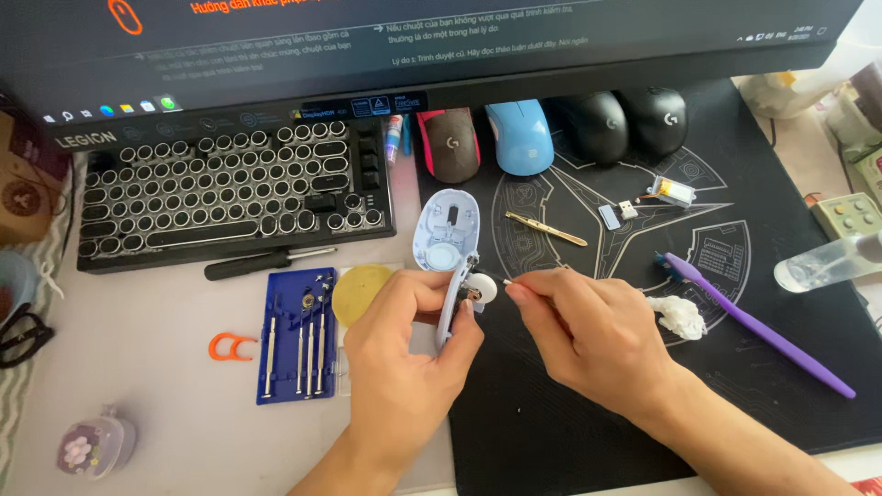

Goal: The person disassembles a light blue wireless mouse, removes the internal circuit board, and uses a small metal tool to scrape and clean the surface of the board. The person then reinserts the circuit board into the mouse casing.

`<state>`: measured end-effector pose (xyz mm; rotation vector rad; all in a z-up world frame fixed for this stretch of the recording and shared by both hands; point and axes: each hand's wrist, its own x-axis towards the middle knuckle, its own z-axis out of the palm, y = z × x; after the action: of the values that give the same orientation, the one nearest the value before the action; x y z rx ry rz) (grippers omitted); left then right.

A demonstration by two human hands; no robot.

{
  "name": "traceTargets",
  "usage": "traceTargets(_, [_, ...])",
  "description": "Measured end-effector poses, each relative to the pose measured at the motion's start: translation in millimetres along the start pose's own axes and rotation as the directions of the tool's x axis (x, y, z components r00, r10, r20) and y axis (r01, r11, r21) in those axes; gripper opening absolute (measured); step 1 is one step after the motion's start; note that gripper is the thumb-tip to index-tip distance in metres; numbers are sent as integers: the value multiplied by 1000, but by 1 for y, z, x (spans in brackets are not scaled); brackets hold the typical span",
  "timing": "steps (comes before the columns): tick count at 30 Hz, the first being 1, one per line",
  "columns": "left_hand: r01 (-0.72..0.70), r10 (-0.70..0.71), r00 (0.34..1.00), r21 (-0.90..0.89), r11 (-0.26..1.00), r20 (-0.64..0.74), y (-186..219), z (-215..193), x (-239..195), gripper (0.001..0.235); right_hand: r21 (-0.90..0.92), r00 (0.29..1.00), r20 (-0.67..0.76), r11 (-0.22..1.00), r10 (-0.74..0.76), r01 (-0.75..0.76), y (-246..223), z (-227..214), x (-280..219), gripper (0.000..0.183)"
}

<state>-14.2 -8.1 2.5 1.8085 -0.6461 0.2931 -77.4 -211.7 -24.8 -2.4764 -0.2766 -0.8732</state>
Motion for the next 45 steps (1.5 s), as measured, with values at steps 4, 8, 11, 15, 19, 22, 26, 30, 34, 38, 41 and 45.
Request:
traceTargets(4, [4,-5,1000,23,1000,17,-3,0,-2,9,71,997,-20,995,74,-72,-9,1,-1,7])
traceTargets(8, [-15,15,1000,42,999,22,-3,0,-3,10,265,924,98,886,369,-381,-20,-7,7,19])
traceTargets(11, [-59,57,998,63,996,27,-4,0,-3,13,401,849,165,753,501,-522,-27,-10,12,27])
traceTargets(15, [-109,105,993,99,989,46,-6,0,-5,17,623,728,303,451,615,-639,-29,-9,12,29])
traceTargets(19, [-160,152,986,134,978,67,-8,0,-4,18,735,645,402,191,651,-651,-27,-5,10,31])
traceTargets(22, [-223,215,974,168,960,64,-9,0,-3,25,782,599,477,1,643,-624,-27,-7,11,29])
traceTargets(26, [-274,263,962,223,936,78,-11,-1,-3,26,752,524,553,-117,647,-649,-26,-10,14,30])
traceTargets(30, [-178,164,980,128,976,115,-9,-4,1,12,741,550,569,-91,611,-666,-22,-10,17,29])
traceTargets(34, [107,-107,994,-23,994,23,-12,-5,10,18,402,717,359,594,598,-697,-14,-30,32,30])
traceTargets(38, [428,-426,898,-450,784,112,-27,-5,15,30,257,871,146,832,470,-492,21,-42,37,12])
traceTargets(41, [656,-612,728,-572,492,309,-19,-4,20,50,60,866,266,889,424,-453,45,-44,39,7])
traceTargets(45, [751,-602,616,-610,254,507,-19,-6,14,64,-73,822,400,908,405,-412,50,-37,36,8])
